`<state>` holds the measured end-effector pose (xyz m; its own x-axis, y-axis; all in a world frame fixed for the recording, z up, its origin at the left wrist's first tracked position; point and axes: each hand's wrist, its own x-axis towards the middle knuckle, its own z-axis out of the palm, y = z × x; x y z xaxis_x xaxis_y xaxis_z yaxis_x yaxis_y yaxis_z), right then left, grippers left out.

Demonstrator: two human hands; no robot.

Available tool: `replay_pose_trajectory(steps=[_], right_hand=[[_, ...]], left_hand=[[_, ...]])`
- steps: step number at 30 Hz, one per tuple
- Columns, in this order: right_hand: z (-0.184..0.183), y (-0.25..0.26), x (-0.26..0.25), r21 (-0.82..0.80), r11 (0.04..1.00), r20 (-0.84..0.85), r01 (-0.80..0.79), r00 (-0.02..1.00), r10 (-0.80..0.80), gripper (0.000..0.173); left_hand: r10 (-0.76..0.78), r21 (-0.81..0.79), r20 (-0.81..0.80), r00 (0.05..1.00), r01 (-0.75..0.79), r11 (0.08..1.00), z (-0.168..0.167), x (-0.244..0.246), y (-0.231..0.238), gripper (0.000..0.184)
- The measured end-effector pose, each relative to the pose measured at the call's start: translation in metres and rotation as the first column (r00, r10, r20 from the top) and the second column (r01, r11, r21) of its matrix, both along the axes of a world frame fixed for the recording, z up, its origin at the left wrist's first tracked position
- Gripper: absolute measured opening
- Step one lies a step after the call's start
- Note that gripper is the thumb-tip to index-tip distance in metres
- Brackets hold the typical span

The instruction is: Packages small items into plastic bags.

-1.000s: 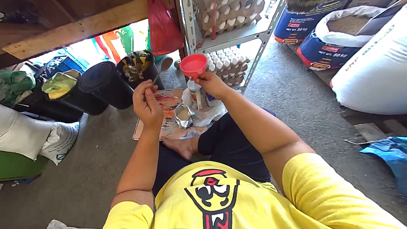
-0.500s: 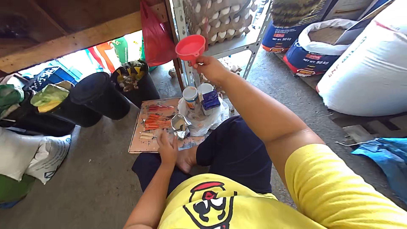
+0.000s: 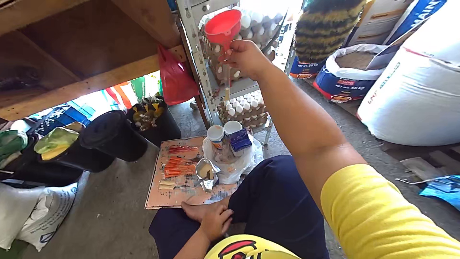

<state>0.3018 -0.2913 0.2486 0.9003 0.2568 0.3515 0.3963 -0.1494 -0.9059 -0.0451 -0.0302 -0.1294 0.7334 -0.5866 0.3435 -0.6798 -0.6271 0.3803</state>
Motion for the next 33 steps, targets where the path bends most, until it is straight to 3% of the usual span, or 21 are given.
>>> replay_pose_trajectory(steps=[6,12,24,33], right_hand=[[-0.006,-0.01,0.042,-0.005,0.999,0.094,-0.038,0.995,0.038,0.024],[-0.03,-0.015,0.085,-0.054,0.998,0.157,0.022,0.988,-0.014,0.025],[-0.055,-0.008,0.127,-0.166,0.975,0.115,0.148,0.985,-0.13,0.028],[-0.065,-0.002,0.139,-0.061,0.985,0.127,0.159,0.98,-0.15,0.027]], left_hand=[[-0.004,-0.031,0.06,0.998,0.006,1.0,-0.008,-0.002,0.004,0.025],[0.017,-0.037,0.068,0.998,-0.014,0.999,-0.011,-0.004,0.005,0.024],[0.026,-0.092,0.052,0.998,-0.021,0.996,-0.015,-0.005,0.007,0.021],[0.028,-0.103,0.063,0.998,-0.021,0.994,-0.014,-0.005,0.007,0.02]])
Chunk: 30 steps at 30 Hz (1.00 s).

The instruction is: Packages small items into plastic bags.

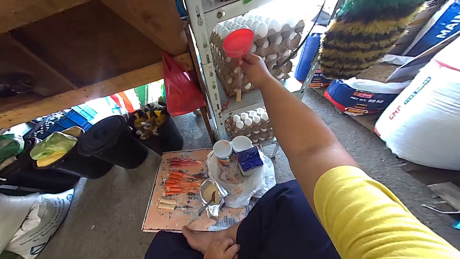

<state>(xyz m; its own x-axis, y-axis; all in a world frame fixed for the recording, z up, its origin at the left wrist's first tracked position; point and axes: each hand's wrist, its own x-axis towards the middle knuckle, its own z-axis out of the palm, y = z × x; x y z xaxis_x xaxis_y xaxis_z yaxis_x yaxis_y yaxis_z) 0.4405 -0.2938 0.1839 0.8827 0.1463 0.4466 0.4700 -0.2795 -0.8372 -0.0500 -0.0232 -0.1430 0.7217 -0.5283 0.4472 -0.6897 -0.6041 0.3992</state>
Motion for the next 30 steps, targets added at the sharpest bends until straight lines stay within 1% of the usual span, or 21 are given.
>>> replay_pose_trajectory(steps=[7,12,15,17,20,23,26,30], right_hand=[[-0.003,0.005,0.002,0.005,1.0,0.0,0.006,1.0,-0.006,0.029],[-0.005,0.01,0.005,0.04,0.999,0.002,0.027,1.0,-0.027,0.028],[-0.002,0.011,0.004,0.038,0.999,0.006,0.029,1.0,-0.029,0.028],[-0.003,0.011,0.005,0.042,0.999,0.011,0.026,1.0,-0.027,0.028],[-0.008,0.01,0.012,0.062,0.998,0.009,0.004,1.0,-0.005,0.029],[-0.011,0.01,0.015,0.078,0.997,0.016,0.007,1.0,-0.008,0.028],[-0.005,0.009,0.004,0.088,0.996,0.011,0.018,1.0,-0.019,0.026],[0.0,0.003,-0.016,0.136,0.99,0.034,-0.043,0.999,0.038,0.026]], left_hand=[[0.001,-0.018,0.012,1.0,-0.001,1.0,-0.003,0.001,0.001,0.019],[0.001,-0.016,-0.007,1.0,-0.002,1.0,0.002,0.002,0.0,0.018],[-0.008,-0.03,-0.002,1.0,0.008,1.0,-0.003,0.002,0.002,0.019],[-0.018,-0.044,-0.01,1.0,0.017,0.999,-0.009,0.002,0.003,0.019],[-0.012,-0.033,-0.034,0.999,0.01,0.999,-0.005,0.001,0.002,0.019],[-0.007,-0.041,-0.026,1.0,0.006,0.999,-0.005,0.001,0.002,0.018],[-0.011,-0.033,0.0,1.0,0.011,0.999,-0.004,0.0,0.002,0.019],[-0.01,-0.018,-0.02,1.0,0.009,1.0,-0.001,-0.001,0.001,0.021]])
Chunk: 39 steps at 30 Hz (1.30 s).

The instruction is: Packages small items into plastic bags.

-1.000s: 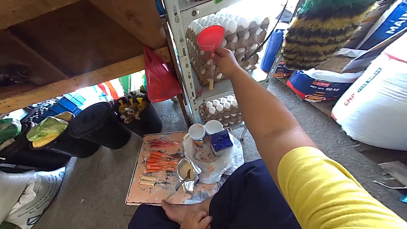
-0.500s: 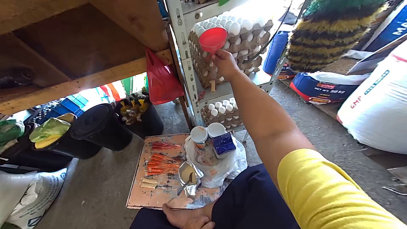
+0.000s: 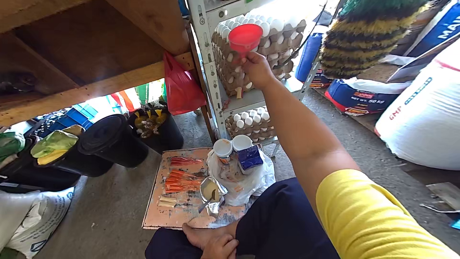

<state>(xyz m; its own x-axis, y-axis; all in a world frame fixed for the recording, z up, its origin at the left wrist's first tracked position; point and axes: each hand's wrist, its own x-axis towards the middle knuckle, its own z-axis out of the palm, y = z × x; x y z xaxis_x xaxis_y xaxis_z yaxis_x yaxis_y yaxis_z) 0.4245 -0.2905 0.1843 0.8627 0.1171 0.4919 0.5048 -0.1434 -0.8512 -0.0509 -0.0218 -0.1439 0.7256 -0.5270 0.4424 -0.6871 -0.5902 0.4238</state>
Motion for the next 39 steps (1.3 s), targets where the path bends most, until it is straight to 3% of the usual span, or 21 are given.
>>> replay_pose_trajectory(steps=[4,7,9,11,14,18,23,32,39], right_hand=[[0.01,-0.004,-0.043,0.023,0.995,0.053,-0.093,0.994,0.091,0.024],[0.023,-0.003,-0.082,0.005,0.991,0.037,-0.134,0.99,0.134,0.025],[0.031,0.001,-0.11,0.014,0.989,-0.013,-0.149,0.989,0.149,0.024],[0.035,0.003,-0.137,0.03,0.983,-0.068,-0.179,0.981,0.18,0.023],[0.027,0.008,-0.18,0.031,0.975,-0.158,-0.22,0.962,0.222,0.024],[-0.013,0.019,-0.23,0.03,0.958,-0.258,-0.284,0.924,0.282,0.024],[-0.079,0.034,-0.272,-0.016,0.939,-0.32,-0.344,0.891,0.321,0.027],[-0.138,0.041,-0.294,0.045,0.936,-0.43,-0.349,0.839,0.334,0.023],[-0.144,0.043,-0.29,0.042,0.934,-0.431,-0.354,0.837,0.336,0.023]], left_hand=[[0.054,-0.054,-0.016,0.998,-0.055,0.997,0.0,0.001,-0.001,0.023],[0.347,-0.246,-0.127,0.929,-0.368,0.896,0.011,-0.002,-0.004,0.022],[0.592,-0.321,-0.195,0.782,-0.621,0.715,0.03,0.005,-0.004,0.04],[0.665,-0.361,-0.343,0.664,-0.746,0.559,0.054,0.016,0.002,0.069],[0.554,-0.372,-0.516,0.653,-0.753,0.542,0.083,0.032,0.013,0.089],[0.464,-0.28,-0.599,0.652,-0.714,0.642,0.089,0.044,0.019,0.064],[0.563,-0.148,-0.517,0.645,-0.715,0.683,0.093,0.052,0.013,0.034],[0.662,-0.197,-0.503,0.556,-0.819,0.539,0.097,0.058,0.007,0.032],[0.688,-0.303,-0.404,0.603,-0.798,0.521,0.106,0.051,0.009,0.029]])
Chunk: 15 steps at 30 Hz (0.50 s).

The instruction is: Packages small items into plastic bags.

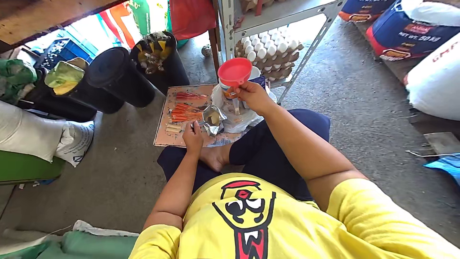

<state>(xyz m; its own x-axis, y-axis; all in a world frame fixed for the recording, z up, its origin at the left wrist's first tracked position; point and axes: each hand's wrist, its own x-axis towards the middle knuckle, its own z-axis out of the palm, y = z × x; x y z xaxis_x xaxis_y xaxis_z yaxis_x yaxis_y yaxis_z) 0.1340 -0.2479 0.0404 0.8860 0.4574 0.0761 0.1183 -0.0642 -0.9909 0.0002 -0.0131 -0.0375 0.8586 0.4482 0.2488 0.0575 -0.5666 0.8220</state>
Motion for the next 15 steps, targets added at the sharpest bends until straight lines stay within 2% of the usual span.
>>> replay_pose_trajectory(steps=[10,15], right_hand=[[0.0013,0.0031,-0.0031,-0.024,1.0,-0.003,0.004,1.0,-0.004,0.023],[-0.0003,0.0028,-0.0026,-0.01,1.0,-0.017,0.006,1.0,-0.007,0.024]], left_hand=[[-0.011,0.017,0.045,0.999,0.01,1.0,0.0012,-0.0032,0.0058,0.032],[0.06,-0.104,0.045,0.997,-0.055,0.993,0.0046,-0.0066,0.009,0.033]])
